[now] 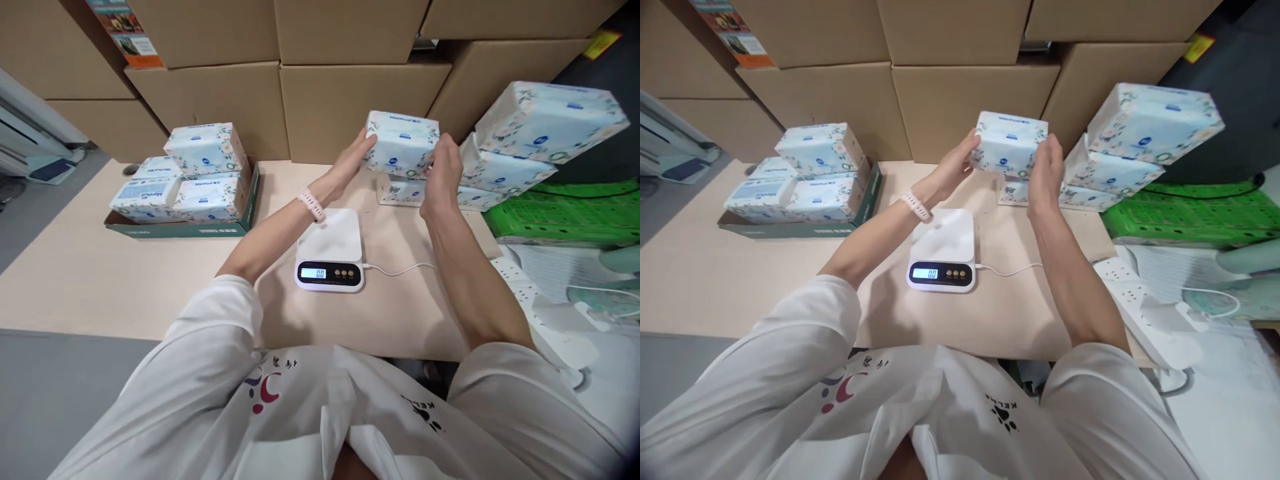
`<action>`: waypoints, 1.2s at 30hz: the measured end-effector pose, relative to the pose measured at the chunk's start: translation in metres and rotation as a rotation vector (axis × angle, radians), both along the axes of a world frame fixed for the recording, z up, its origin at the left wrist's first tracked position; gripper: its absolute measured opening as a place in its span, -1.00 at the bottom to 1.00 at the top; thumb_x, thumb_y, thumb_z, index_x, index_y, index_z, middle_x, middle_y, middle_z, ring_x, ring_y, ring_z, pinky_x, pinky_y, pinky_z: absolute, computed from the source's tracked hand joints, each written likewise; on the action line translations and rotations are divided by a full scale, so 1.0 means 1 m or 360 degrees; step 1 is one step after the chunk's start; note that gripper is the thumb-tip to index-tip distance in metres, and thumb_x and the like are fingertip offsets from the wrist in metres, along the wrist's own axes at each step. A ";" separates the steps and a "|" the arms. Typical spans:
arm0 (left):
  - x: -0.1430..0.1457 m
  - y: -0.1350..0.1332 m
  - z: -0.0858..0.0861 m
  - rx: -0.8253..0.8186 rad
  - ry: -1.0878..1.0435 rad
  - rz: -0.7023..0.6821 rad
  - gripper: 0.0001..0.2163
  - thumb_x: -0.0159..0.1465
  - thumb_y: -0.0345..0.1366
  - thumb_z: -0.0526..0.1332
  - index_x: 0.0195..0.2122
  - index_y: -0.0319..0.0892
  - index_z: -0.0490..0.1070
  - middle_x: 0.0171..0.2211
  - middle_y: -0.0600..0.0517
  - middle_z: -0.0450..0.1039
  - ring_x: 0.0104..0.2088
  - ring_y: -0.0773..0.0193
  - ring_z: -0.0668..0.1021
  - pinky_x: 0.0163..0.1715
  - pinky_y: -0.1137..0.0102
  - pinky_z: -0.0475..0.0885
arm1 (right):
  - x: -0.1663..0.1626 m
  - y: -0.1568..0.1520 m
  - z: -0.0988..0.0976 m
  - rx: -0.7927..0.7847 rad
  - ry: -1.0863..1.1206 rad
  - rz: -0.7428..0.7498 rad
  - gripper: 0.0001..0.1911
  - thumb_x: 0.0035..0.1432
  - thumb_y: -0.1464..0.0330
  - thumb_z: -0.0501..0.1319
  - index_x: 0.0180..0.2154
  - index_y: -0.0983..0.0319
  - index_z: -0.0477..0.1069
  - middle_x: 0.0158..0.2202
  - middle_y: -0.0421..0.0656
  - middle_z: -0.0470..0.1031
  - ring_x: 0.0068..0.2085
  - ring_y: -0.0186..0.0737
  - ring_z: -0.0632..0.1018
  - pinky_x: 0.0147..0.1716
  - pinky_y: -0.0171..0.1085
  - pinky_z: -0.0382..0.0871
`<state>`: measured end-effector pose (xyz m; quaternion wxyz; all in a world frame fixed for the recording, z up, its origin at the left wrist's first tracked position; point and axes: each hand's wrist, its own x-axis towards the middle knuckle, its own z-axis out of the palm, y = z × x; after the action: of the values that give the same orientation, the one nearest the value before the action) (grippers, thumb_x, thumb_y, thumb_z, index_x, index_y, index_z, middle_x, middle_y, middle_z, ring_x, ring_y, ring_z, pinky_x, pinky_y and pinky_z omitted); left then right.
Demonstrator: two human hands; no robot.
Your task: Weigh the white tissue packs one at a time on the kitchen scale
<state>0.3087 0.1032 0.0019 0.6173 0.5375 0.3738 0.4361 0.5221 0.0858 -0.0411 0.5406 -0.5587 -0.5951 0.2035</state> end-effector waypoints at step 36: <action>-0.160 -0.188 -0.071 -0.0149 -0.0080 0.0263 -0.20 0.42 0.39 -0.06 0.56 0.08 0.07 0.64 0.09 -0.15 0.64 0.14 -0.08 0.61 0.10 -0.07 | -0.058 -0.178 -0.033 -0.0189 0.0533 0.0036 -0.17 0.45 -0.20 -0.04 0.41 0.24 0.33 0.39 0.07 0.48 0.40 0.01 0.50 0.49 0.14 0.21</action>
<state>0.1491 -0.0848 -0.0695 0.6129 0.4643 0.4213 0.4809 0.4645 -0.0922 -0.0741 0.5959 -0.5412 -0.4899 0.3346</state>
